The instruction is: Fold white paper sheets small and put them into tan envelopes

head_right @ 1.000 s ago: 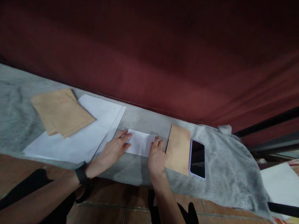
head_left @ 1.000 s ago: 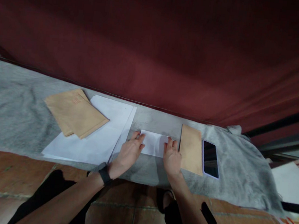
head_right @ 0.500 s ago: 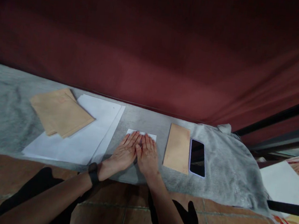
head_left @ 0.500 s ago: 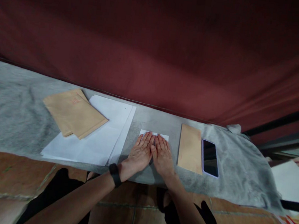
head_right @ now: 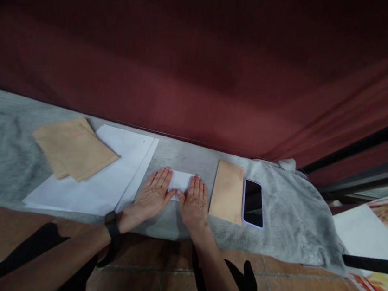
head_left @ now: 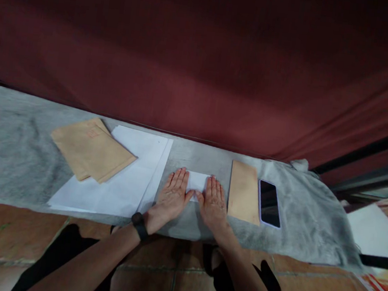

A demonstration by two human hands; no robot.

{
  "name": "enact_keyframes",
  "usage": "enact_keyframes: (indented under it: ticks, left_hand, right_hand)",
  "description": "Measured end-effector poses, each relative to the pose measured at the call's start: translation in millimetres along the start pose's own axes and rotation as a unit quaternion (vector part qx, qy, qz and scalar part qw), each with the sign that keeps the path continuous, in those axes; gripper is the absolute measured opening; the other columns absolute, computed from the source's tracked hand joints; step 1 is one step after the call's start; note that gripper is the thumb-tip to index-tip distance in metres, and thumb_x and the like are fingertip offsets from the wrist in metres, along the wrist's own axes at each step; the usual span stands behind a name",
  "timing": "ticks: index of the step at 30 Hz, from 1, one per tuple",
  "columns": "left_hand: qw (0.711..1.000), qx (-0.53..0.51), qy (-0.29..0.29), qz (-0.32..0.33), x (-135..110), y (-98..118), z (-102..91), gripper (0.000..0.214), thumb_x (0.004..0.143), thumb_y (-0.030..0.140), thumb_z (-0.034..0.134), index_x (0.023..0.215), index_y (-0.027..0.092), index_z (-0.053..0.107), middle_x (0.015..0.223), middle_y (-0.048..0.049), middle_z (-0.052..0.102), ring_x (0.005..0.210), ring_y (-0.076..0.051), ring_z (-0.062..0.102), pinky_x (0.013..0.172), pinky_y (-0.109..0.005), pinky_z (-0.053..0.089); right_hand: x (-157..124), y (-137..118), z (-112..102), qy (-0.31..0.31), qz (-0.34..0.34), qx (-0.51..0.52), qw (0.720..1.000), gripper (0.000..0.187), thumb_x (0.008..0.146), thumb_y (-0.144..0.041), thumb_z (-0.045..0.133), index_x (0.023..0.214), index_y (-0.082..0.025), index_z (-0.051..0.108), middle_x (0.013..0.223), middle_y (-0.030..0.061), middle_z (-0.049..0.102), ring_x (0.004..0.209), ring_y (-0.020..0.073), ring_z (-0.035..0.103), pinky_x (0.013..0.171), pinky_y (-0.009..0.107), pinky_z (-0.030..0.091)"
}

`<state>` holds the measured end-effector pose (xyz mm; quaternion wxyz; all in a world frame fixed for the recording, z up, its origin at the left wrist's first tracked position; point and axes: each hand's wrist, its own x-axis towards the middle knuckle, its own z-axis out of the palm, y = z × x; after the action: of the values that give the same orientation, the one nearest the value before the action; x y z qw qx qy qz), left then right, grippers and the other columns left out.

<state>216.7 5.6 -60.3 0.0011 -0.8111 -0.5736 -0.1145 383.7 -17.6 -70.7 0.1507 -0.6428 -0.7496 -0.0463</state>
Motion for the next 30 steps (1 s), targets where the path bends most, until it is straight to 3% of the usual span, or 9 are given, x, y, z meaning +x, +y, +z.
enact_keyframes:
  ticks: [8, 13, 16, 23, 30]
  left_hand:
    - [1.000, 0.005, -0.009, -0.008, 0, 1, -4.3, 0.067, 0.102, 0.046, 0.033, 0.152, 0.002, 0.037, 0.161, -0.0209, 0.033, 0.152, -0.029, 0.028, 0.124, -0.047, 0.023]
    - [1.000, 0.014, -0.017, 0.002, 0, 0, -4.5, 0.061, 0.100, 0.038, 0.038, 0.152, 0.006, 0.038, 0.163, -0.0206, 0.030, 0.152, -0.031, 0.026, 0.123, -0.049, 0.024]
    - [1.000, 0.017, -0.014, 0.008, -1, -2, -1.9, 0.059, 0.098, 0.030, 0.037, 0.154, 0.011, 0.038, 0.163, -0.0185, 0.030, 0.152, -0.030, 0.027, 0.122, -0.050, 0.027]
    - [1.000, 0.009, -0.013, 0.017, -3, -7, 3.8, 0.061, 0.097, 0.029, 0.038, 0.154, 0.009, 0.037, 0.163, -0.0187, 0.030, 0.153, -0.029, 0.026, 0.124, -0.050, 0.024]
    - [1.000, 0.021, -0.007, 0.002, -7, -9, -0.5, 0.063, 0.099, 0.036, 0.038, 0.153, 0.004, 0.036, 0.162, -0.0187, 0.034, 0.152, -0.028, 0.028, 0.124, -0.045, 0.025]
  right_hand:
    - [5, -3, -7, 0.023, 0.037, 0.024, 0.999, 0.066, 0.106, -0.045, 0.032, 0.151, 0.003, 0.038, 0.159, 0.0257, 0.034, 0.151, 0.0346, 0.029, 0.121, 0.054, 0.028]
    - [12, -16, -12, -0.017, -0.022, 0.084, 0.996, 0.058, 0.106, -0.036, 0.030, 0.153, -0.002, 0.038, 0.163, 0.0181, 0.032, 0.154, 0.0277, 0.022, 0.123, 0.047, 0.029]
    - [11, -24, -9, -0.049, -0.048, 0.103, 0.992, 0.056, 0.106, -0.034, 0.029, 0.154, -0.006, 0.037, 0.162, 0.0145, 0.034, 0.153, 0.0239, 0.025, 0.124, 0.045, 0.028]
    - [6, -23, 3, -0.028, -0.046, 0.067, 0.996, 0.056, 0.107, -0.035, 0.032, 0.154, -0.006, 0.037, 0.162, 0.0185, 0.033, 0.152, 0.0274, 0.028, 0.123, 0.050, 0.027]
    - [7, -19, 1, -0.021, -0.048, 0.030, 0.998, 0.055, 0.107, -0.036, 0.034, 0.153, -0.007, 0.039, 0.162, 0.0201, 0.032, 0.151, 0.0303, 0.030, 0.121, 0.050, 0.029]
